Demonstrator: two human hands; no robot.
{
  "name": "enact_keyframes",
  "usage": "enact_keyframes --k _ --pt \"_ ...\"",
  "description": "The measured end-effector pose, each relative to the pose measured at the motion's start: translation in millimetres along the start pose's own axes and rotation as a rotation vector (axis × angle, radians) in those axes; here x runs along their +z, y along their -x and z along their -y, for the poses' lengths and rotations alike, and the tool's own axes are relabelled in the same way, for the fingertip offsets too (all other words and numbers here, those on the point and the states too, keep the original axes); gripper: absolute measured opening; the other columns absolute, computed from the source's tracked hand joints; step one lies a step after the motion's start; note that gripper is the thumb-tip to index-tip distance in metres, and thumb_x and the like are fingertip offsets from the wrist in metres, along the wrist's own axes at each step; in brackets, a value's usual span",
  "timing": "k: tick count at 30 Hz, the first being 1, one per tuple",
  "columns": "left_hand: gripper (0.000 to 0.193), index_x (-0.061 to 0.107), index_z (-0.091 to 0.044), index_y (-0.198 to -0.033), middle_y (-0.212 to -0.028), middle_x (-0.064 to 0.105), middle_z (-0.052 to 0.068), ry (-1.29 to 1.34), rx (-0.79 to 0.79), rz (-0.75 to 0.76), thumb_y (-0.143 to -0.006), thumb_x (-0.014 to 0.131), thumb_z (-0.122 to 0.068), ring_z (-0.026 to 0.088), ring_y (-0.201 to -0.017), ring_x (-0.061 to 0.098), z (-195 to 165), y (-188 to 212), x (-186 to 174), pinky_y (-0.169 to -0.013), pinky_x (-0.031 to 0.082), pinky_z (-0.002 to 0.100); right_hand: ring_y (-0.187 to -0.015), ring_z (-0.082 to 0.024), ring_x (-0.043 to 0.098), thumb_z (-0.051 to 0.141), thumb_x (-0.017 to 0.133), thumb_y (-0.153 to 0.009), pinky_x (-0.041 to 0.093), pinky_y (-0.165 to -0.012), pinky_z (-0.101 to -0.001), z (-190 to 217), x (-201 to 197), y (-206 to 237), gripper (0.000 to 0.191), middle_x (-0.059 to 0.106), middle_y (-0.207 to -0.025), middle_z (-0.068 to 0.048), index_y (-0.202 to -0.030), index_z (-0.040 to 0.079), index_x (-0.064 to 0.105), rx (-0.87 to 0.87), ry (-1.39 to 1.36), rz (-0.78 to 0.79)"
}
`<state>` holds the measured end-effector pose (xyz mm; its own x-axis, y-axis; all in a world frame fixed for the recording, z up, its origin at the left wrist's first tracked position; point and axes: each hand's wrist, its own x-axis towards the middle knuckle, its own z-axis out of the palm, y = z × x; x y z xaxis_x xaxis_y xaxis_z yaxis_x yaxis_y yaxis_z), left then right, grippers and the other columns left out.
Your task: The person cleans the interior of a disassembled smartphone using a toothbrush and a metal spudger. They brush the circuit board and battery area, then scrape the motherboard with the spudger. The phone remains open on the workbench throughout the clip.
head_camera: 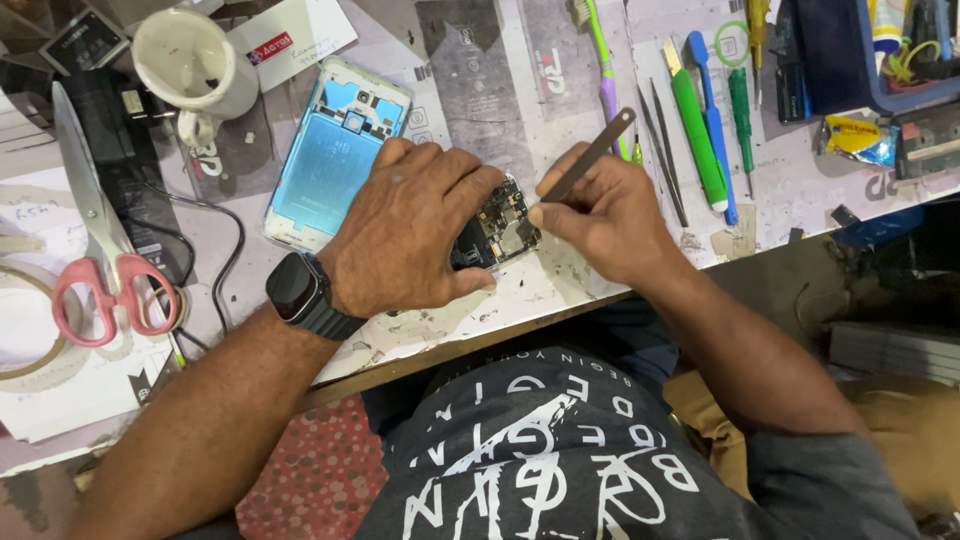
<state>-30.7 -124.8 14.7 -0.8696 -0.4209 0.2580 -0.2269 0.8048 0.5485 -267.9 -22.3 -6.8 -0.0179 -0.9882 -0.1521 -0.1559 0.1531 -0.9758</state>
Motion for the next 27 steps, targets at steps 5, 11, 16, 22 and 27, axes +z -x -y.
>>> enact_keyframes --k 5,11,16,22,27 --pt "0.094 0.06 0.001 -0.129 -0.117 0.063 0.015 -0.002 -0.004 0.002 -0.055 0.095 -0.046 0.032 -0.104 0.06 -0.2 -0.3 0.0 -0.094 0.039 0.048 -0.069 -0.004 0.057 -0.005 0.074 -0.092 0.044 -0.059 -0.0227 -2.3 -2.1 0.0 0.013 0.065 -0.081 0.0 -0.097 0.001 0.064 0.022 0.007 -0.015" --pt "0.092 0.061 0.001 -0.128 -0.116 0.063 0.015 -0.001 -0.006 0.007 -0.056 0.095 -0.045 0.032 -0.103 0.06 -0.1 0.4 -0.8 -0.093 0.039 0.048 -0.072 -0.004 0.057 -0.005 0.075 -0.092 0.046 -0.062 -0.0223 -0.8 0.5 0.9 0.015 0.064 -0.084 -0.001 -0.098 0.001 0.063 -0.013 -0.029 0.008" --pt "0.094 0.061 0.001 -0.128 -0.118 0.063 0.015 -0.008 0.012 -0.012 -0.055 0.094 -0.047 0.032 -0.104 0.06 -0.3 -0.1 -1.0 -0.094 0.039 0.047 -0.077 -0.006 0.063 -0.008 0.073 -0.09 0.051 -0.067 -0.0225 3.7 -0.2 -1.3 0.014 0.068 -0.086 -0.002 -0.097 0.0 0.065 0.004 -0.019 0.045" --pt "0.095 0.061 0.002 -0.129 -0.118 0.063 0.015 -0.01 -0.013 0.002 -0.055 0.094 -0.048 0.031 -0.103 0.06 -0.2 0.1 1.5 -0.095 0.039 0.047 -0.074 -0.006 0.061 -0.008 0.073 -0.09 0.049 -0.065 -0.0236 4.5 1.3 -1.3 0.014 0.067 -0.085 -0.002 -0.097 0.001 0.065 0.018 -0.011 0.051" --pt "0.095 0.061 0.002 -0.129 -0.117 0.064 0.015 -0.011 -0.001 0.001 -0.056 0.095 -0.048 0.031 -0.103 0.06 0.2 0.1 0.8 -0.094 0.039 0.047 -0.08 -0.006 0.064 -0.007 0.072 -0.09 0.053 -0.07 -0.0233 5.1 0.1 -0.8 0.016 0.067 -0.088 -0.001 -0.099 0.002 0.063 0.009 -0.04 0.099"
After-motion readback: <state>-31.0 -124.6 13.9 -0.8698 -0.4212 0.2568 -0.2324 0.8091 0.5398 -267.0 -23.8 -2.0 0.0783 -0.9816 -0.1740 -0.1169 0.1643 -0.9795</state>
